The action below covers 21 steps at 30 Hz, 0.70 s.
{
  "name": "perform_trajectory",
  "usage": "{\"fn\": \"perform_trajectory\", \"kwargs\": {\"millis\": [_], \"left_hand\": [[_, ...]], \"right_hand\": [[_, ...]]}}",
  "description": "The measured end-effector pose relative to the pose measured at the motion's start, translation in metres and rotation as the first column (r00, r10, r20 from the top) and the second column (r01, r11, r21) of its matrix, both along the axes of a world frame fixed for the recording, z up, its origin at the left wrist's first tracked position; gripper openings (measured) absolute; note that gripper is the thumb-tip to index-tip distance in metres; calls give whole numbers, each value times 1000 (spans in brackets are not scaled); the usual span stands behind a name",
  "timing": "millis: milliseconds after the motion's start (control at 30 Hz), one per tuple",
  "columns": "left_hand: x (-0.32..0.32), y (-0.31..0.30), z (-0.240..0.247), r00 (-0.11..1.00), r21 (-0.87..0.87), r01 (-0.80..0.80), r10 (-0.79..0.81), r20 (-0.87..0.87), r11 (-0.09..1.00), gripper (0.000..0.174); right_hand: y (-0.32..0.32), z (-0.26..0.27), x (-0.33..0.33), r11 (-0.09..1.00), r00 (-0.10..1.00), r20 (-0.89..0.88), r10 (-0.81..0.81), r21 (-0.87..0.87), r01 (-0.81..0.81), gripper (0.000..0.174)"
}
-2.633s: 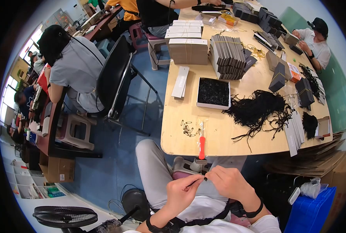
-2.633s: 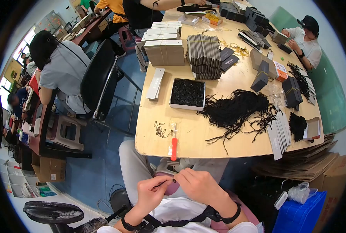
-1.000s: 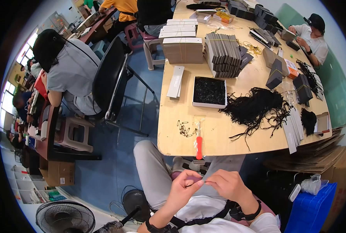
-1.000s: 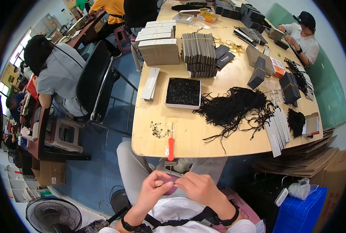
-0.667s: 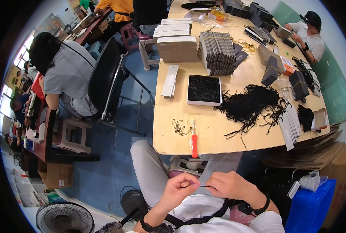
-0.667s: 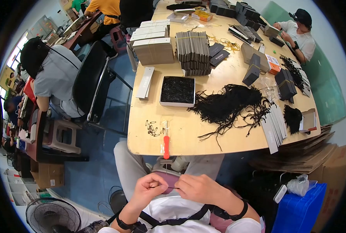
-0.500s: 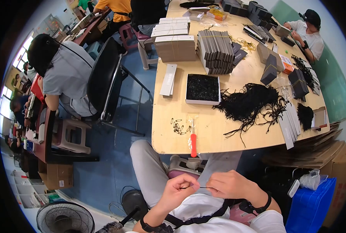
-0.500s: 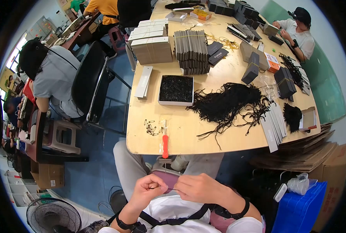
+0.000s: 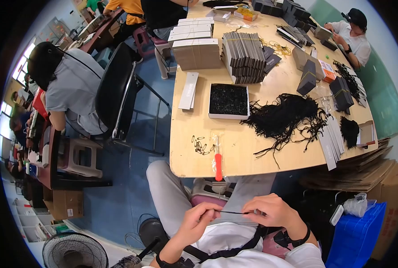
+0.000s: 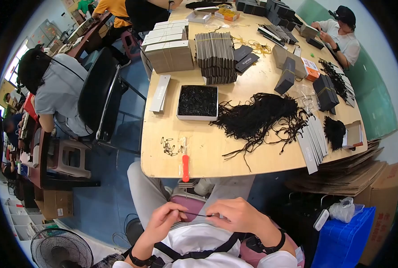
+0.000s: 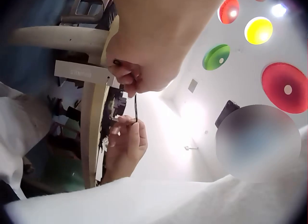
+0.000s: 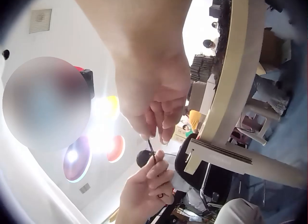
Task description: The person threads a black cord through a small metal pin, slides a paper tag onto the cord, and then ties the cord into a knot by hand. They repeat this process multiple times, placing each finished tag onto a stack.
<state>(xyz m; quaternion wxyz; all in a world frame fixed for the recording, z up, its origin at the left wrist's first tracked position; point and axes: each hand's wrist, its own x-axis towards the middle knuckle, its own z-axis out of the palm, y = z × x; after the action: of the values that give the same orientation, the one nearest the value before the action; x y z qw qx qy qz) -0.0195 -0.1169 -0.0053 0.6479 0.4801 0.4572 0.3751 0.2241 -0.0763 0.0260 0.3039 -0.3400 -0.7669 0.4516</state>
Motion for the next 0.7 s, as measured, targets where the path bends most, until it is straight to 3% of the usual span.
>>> {"fn": "perform_trajectory", "kwargs": {"millis": [133, 333, 433, 500, 600, 667, 700], "left_hand": [[-8, -1, 3, 1000, -71, -9, 8, -11, 997, 18], [-21, 0, -2, 968, -204, -230, 246, 54, 952, 17], [-26, 5, 4, 935, -215, -335, 352, 47, 918, 17], [-27, 5, 6, 937, -205, -333, 348, 42, 920, 17], [-29, 5, 7, 933, -172, -347, 357, 30, 922, 17], [-30, 4, 5, 928, -150, -364, 371, 24, 919, 17], [-32, 4, 3, 907, -229, -382, 411, 95, 895, 16]], "right_hand": [[0, -2, 0, 999, 1000, -6, -30, 28, 31, 12], [-2, -10, 0, 993, 999, -16, -51, 106, 52, 15], [-5, -11, -1, 995, 997, -7, -79, 59, 79, 19], [-6, -2, -5, 988, 993, -9, -120, -104, 118, 20], [-7, -5, -6, 971, 989, -52, -138, -204, 125, 20], [-8, -16, -3, 985, 993, -48, -112, -137, 104, 19], [-8, -19, -2, 994, 995, -43, -86, -69, 83, 18]]}}
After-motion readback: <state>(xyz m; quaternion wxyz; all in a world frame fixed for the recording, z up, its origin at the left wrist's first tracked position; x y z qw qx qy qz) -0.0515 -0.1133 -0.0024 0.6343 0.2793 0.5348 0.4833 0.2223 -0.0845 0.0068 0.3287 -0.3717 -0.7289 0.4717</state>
